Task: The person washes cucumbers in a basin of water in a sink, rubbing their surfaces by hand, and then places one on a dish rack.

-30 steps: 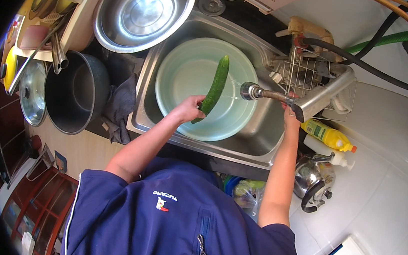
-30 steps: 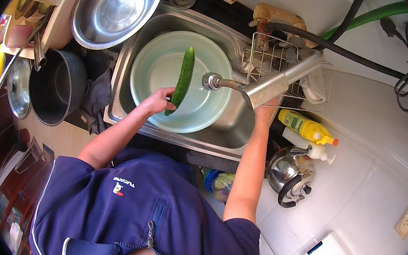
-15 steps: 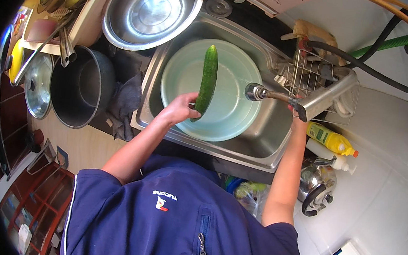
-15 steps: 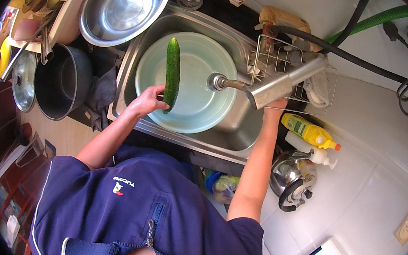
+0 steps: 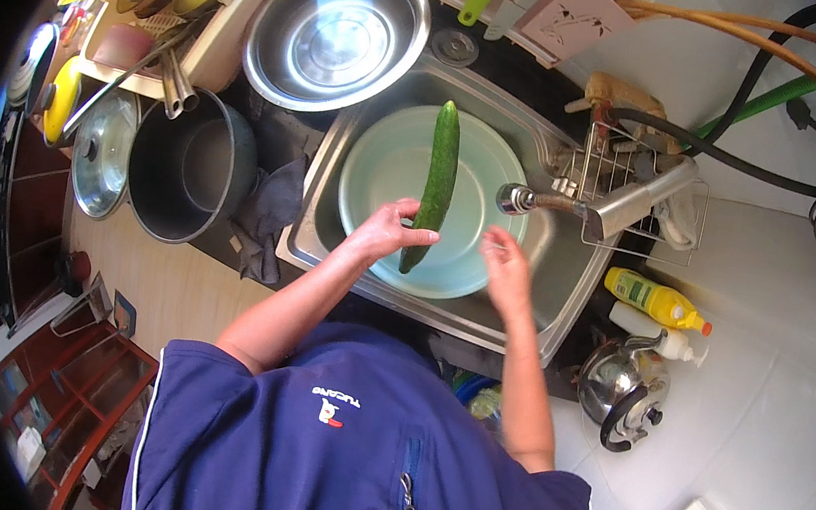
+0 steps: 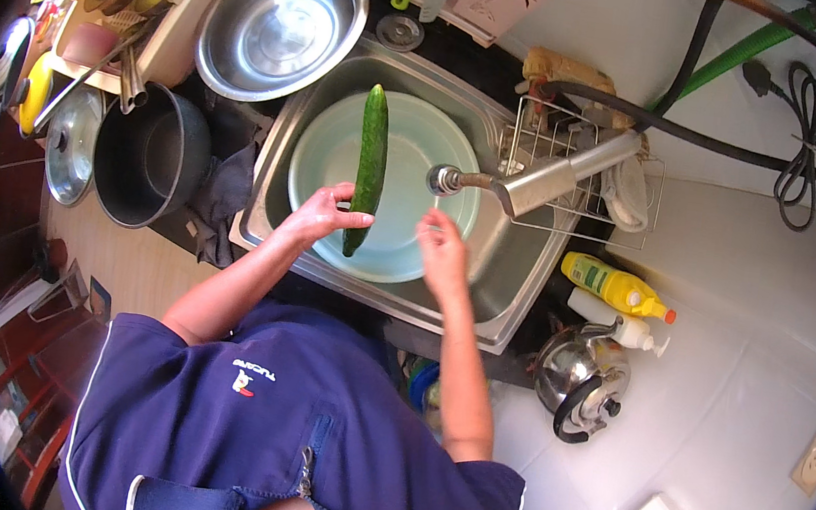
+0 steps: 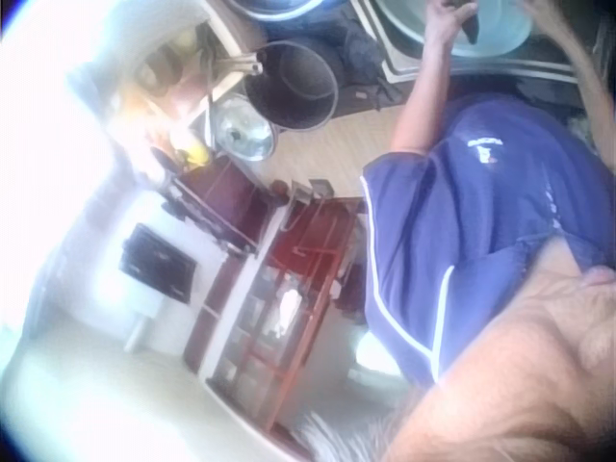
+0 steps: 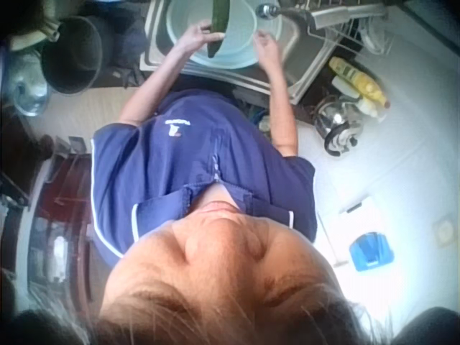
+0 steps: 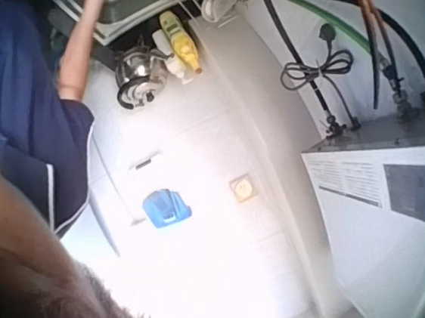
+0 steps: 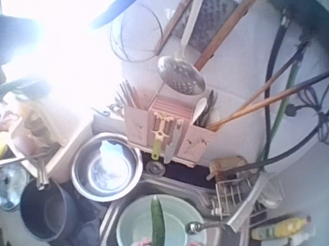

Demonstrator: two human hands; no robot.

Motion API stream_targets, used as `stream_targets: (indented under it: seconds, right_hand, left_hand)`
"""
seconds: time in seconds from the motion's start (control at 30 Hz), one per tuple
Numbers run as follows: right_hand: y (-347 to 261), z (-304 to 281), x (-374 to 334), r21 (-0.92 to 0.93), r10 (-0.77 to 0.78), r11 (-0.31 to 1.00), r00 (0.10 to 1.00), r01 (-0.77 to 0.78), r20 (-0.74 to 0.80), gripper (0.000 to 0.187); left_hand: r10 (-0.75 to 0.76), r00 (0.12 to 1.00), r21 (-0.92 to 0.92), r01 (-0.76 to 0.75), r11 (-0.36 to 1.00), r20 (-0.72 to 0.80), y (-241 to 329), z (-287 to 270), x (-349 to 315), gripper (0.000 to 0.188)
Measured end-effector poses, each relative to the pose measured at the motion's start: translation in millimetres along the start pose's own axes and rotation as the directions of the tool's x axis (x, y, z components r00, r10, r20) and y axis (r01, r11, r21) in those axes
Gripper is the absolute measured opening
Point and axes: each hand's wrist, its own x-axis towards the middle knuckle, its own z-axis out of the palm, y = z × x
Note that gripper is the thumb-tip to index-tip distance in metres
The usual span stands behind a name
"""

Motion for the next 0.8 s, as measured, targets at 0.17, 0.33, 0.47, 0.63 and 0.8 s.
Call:
stream_targets:
  seconds: [0.17,0.33,0.47,0.63,0.8]
  right_hand:
    - [-72,54,-8,-0.014,-0.286,0.958,0.958,0.286,0.016,0.043]
    - [-74,71,-13,-0.071,-0.270,0.962,0.960,0.265,-0.073,0.034]
    - [-98,79,-27,-0.083,-0.281,0.959,0.951,0.272,-0.131,0.030]
    - [-123,89,-36,-0.409,-0.453,0.839,0.877,0.359,-0.160,0.037]
    - [-209,124,-44,-0.320,-0.390,0.886,0.913,0.335,-0.124,0.037]
  left_hand:
    - [0.069,0.998,-0.135,-0.067,0.989,0.010,10,10,-8,0.032]
    - [0.394,0.919,0.322,-0.382,0.866,0.031,-12,4,-5,0.045]
    - [0.415,0.902,0.597,-0.397,0.697,0.117,-1,-6,-26,0.069]
    - [0.451,0.859,0.526,-0.506,0.683,0.241,62,-72,-73,0.060]
    - [0.483,0.827,0.286,-0.555,0.781,0.287,162,-170,-162,0.037]
